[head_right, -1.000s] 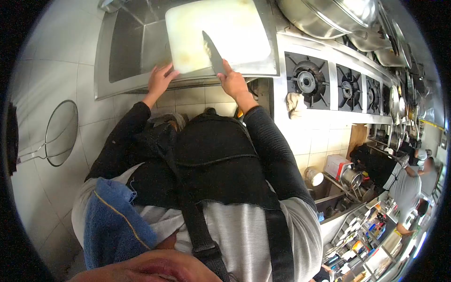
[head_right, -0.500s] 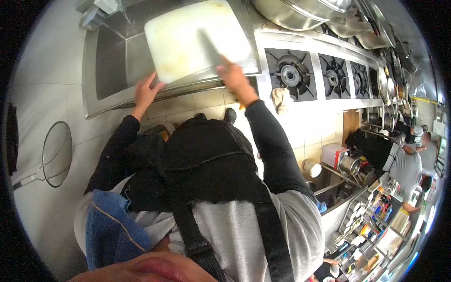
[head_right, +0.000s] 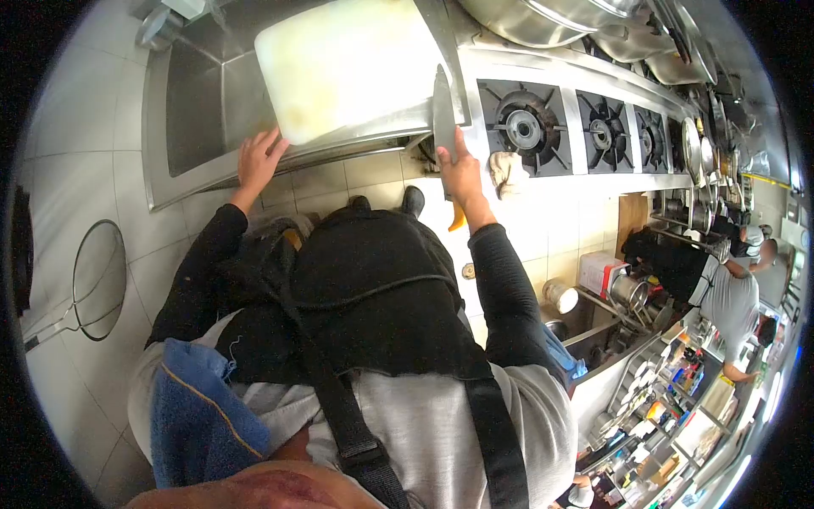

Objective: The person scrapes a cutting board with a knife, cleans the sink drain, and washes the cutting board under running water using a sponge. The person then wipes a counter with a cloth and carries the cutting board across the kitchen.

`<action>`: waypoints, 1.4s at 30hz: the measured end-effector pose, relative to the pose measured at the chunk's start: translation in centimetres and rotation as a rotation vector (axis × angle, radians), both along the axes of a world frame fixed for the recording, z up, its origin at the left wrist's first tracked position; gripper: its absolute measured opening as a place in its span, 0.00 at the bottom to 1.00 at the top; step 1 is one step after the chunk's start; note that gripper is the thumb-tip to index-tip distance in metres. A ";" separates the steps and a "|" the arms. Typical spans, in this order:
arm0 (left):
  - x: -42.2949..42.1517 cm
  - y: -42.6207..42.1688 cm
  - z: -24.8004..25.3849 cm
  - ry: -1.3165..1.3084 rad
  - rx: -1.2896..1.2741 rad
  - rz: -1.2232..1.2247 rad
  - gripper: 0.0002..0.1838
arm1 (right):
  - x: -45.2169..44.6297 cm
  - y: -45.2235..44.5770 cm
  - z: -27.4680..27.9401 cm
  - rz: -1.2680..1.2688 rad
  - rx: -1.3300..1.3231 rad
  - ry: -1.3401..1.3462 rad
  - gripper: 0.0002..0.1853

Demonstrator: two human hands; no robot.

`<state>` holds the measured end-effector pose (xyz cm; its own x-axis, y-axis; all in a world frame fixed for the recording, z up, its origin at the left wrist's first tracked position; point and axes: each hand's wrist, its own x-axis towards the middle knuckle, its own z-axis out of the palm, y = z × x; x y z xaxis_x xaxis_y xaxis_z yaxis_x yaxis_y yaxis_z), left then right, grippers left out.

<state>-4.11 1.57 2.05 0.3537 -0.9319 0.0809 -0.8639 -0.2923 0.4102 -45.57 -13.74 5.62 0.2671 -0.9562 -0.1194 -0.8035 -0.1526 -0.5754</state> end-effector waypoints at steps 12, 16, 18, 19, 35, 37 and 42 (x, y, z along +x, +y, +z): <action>0.1 0.2 0.0 0.006 0.027 0.014 0.29 | -0.9 -0.2 2.4 -0.056 0.251 -0.076 0.33; 0.1 -0.1 -0.8 -0.026 0.008 0.023 0.29 | -1.1 0.8 0.6 0.180 0.162 -0.005 0.32; 0.1 0.1 -0.8 -0.051 -0.013 0.022 0.30 | -1.5 0.2 1.0 0.124 0.135 -0.043 0.32; 0.1 0.1 -0.8 -0.063 -0.025 0.017 0.30 | -1.9 -0.2 0.6 0.070 0.156 -0.055 0.32; 0.7 0.5 -0.7 0.117 0.004 -0.013 0.29 | 13.9 3.4 -2.1 0.421 0.096 -0.057 0.31; 2.6 2.4 -0.1 0.267 -0.141 0.148 0.28 | 12.7 0.8 1.7 0.296 0.219 0.059 0.31; 13.9 11.9 -2.3 -0.069 -0.100 0.520 0.34 | 6.8 -1.8 -1.1 0.122 0.106 -0.149 0.31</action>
